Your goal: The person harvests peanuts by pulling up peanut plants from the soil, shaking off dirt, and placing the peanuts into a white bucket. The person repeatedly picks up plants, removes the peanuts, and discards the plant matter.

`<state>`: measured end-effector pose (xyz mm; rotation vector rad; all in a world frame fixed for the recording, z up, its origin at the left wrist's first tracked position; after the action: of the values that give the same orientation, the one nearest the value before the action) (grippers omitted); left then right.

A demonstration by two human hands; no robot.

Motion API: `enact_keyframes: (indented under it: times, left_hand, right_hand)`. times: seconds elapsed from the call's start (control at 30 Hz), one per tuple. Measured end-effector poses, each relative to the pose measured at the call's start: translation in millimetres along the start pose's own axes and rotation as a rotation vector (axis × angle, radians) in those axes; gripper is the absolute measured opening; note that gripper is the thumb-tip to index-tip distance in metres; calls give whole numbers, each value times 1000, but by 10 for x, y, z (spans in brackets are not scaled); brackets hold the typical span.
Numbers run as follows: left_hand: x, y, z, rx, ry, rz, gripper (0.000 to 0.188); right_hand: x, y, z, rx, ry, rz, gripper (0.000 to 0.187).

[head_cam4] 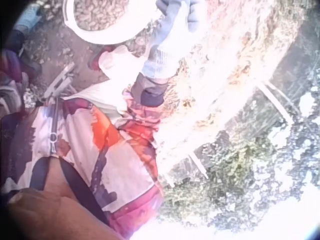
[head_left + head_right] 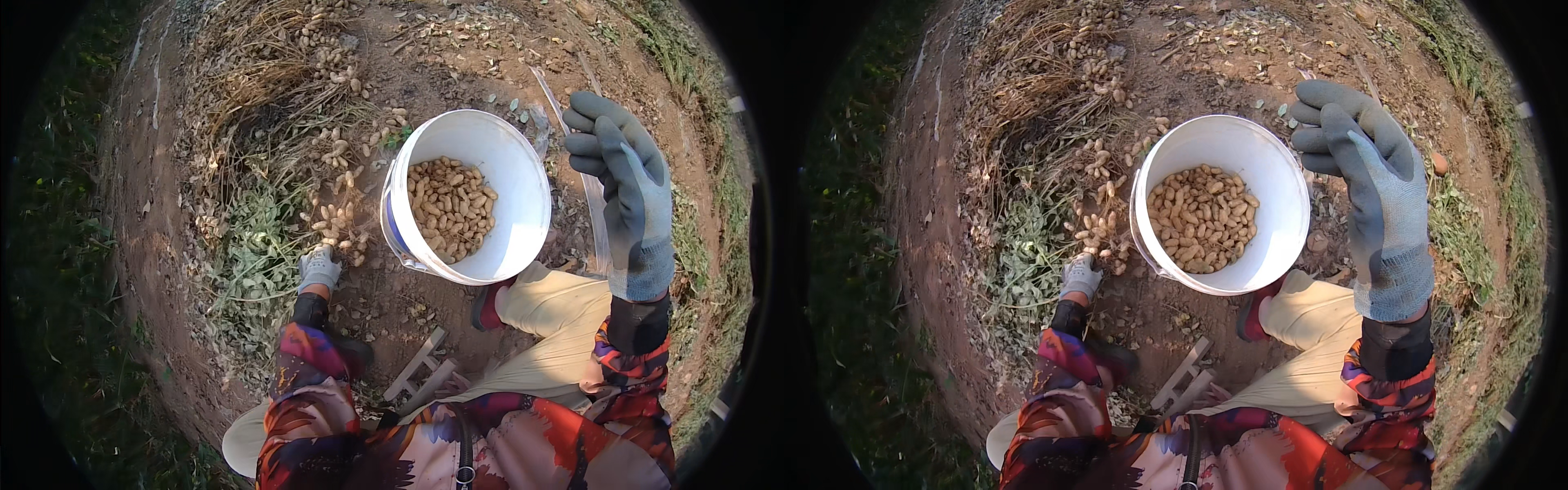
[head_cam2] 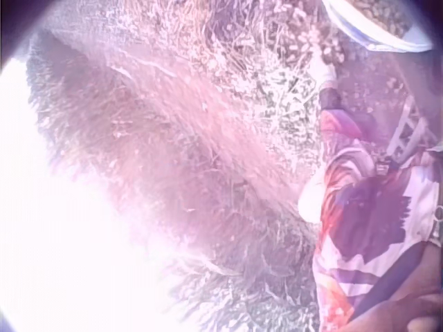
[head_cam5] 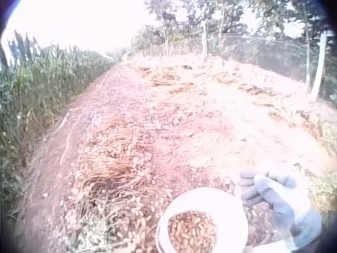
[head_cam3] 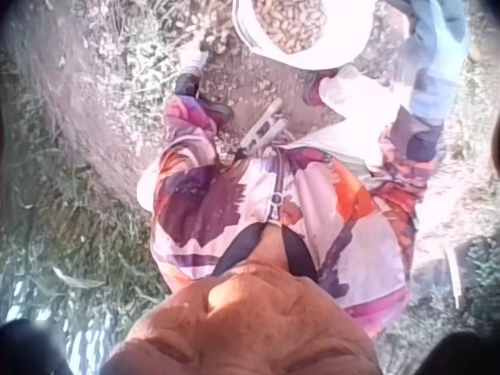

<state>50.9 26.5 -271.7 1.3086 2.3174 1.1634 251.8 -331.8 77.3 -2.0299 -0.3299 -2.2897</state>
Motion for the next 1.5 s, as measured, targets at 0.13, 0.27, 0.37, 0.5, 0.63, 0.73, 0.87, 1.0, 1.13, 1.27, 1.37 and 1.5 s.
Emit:
enact_keyframes:
  times: [0.13, 0.27, 0.37, 0.5, 0.63, 0.73, 0.87, 1.0, 1.13, 1.27, 1.37, 1.5]
  left_hand:
    - [440, 443, -142, -372, -141, -1068, 57]
    - [-528, 383, -428, -73, -425, -73, 61]
    - [-134, 648, -175, -159, -198, -89, 59]
    - [347, 1407, -450, -302, -91, -98, 58]
    - [496, 2287, -1340, -517, -92, 171, 62]
    - [76, 2580, -1888, -626, -299, 389, 67]
    - [-232, 2610, -2636, -785, -565, 648, 38]
    - [-612, 2672, -3048, -950, -670, 507, 22]
    - [-594, 3006, -3359, -1239, -562, 141, 60]
    - [-48, 3122, -3147, -1269, -531, -402, 68]
    - [384, 2920, -2469, -917, -397, -917, 26]
    - [334, 1667, -1779, 224, 103, -1066, 59]
  right_hand:
    - [-36, 34, -56, -6, -33, -14, 36]
    - [41, -74, -43, 33, 3, -12, 36]
    - [-88, -273, -133, 159, -128, 81, 29]
    - [-141, -892, -562, 713, 570, -645, 35]
    - [-366, -1272, -807, 889, 326, -979, 41]
    - [-171, -1184, -778, 699, 435, -751, 37]
    - [388, -1235, -664, 540, 352, -142, 36]
    - [400, -1503, -737, 731, 376, -223, 62]
    - [-213, -1760, -939, 776, -82, 162, 86]
    - [-643, -1689, -1032, 702, -603, 559, 36]
    - [-822, -1588, -959, 665, -444, 586, 22]
    - [-993, -1620, -1064, 615, -672, 698, 22]
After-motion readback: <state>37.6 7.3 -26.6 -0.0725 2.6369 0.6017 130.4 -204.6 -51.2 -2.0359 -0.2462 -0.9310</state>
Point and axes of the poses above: each hand's wrist, its own z-axis towards the middle knuckle, its own y-axis out of the back of the hand, x = y × z, the point moved 9 cm from there along z, towards the middle knuckle, and after that the axes turned 6 degrees about y, right-handed, at the moved point
